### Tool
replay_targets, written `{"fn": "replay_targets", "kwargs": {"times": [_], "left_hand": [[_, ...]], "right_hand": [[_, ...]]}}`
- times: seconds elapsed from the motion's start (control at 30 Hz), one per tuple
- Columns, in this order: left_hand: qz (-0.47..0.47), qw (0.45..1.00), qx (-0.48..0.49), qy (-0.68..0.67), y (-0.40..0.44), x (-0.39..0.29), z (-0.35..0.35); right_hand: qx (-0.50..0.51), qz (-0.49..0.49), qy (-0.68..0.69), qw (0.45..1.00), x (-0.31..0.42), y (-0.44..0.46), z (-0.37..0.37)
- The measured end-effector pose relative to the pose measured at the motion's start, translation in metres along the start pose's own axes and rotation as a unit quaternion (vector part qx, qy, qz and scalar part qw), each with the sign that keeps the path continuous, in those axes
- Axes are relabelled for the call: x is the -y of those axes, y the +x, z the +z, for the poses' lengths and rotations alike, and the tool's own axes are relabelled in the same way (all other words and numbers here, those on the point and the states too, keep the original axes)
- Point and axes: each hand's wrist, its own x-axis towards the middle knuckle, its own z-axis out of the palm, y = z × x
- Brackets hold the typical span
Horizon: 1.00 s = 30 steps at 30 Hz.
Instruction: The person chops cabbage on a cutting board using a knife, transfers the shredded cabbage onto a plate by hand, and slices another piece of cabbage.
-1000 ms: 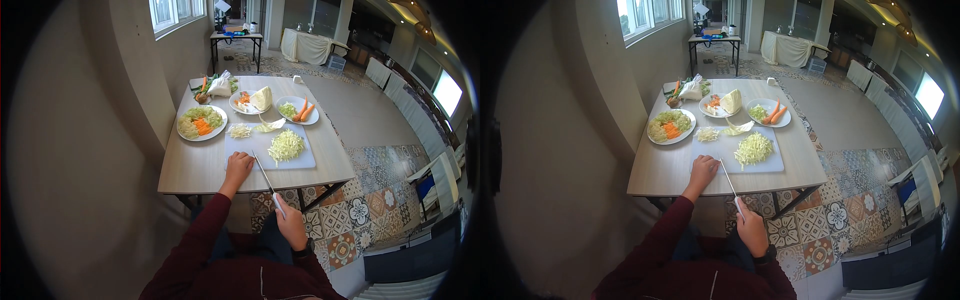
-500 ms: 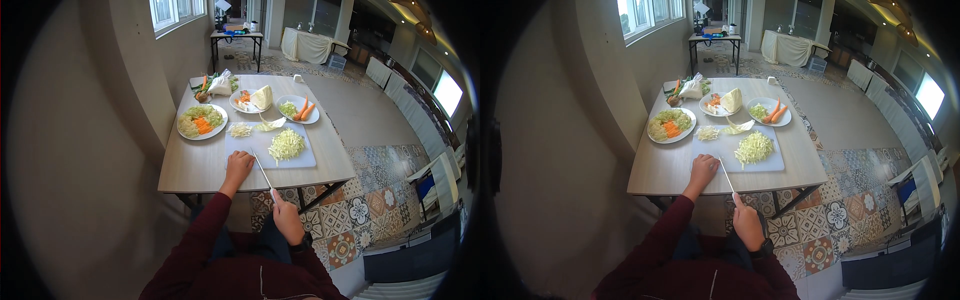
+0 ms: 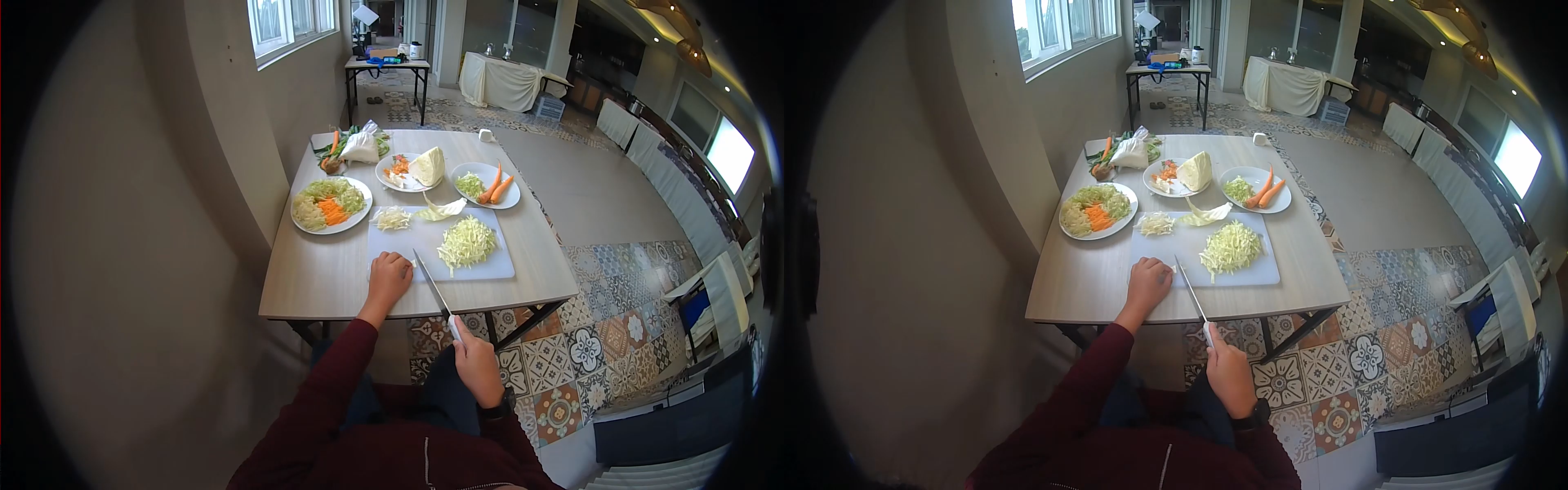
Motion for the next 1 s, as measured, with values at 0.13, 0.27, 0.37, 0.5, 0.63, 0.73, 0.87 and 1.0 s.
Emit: {"fn": "replay_targets", "kwargs": {"times": [0.13,0.27,0.37,0.5,0.63,0.73,0.87,1.0], "left_hand": [[-0.003,1.000,0.003,0.005,-0.001,0.000,0.000],[0.018,1.000,-0.006,-0.005,0.000,0.000,0.002],[0.026,1.000,-0.006,-0.003,0.000,-0.001,0.000],[0.025,1.000,0.000,0.003,0.001,-0.001,0.000],[0.028,1.000,0.003,0.005,0.000,-0.001,0.000],[0.028,1.000,0.006,0.005,0.001,-0.001,0.000],[0.024,1.000,0.010,0.006,0.001,-0.001,0.000],[0.020,1.000,0.012,0.009,0.001,-0.002,0.000]], "right_hand": [[0.008,0.020,-0.002,1.000,0.004,0.000,-0.001],[-0.026,-0.033,0.021,0.999,-0.004,-0.001,0.003],[-0.032,-0.041,0.019,0.998,-0.003,0.000,0.002],[-0.041,-0.048,0.008,0.998,-0.002,0.000,0.001],[-0.044,-0.058,0.015,0.997,0.002,0.000,-0.001],[-0.002,-0.014,-0.012,1.000,0.008,-0.001,-0.005],[-0.001,-0.020,-0.028,0.999,0.003,-0.005,-0.002],[0.017,-0.013,-0.044,0.999,0.005,-0.016,-0.012]]}}
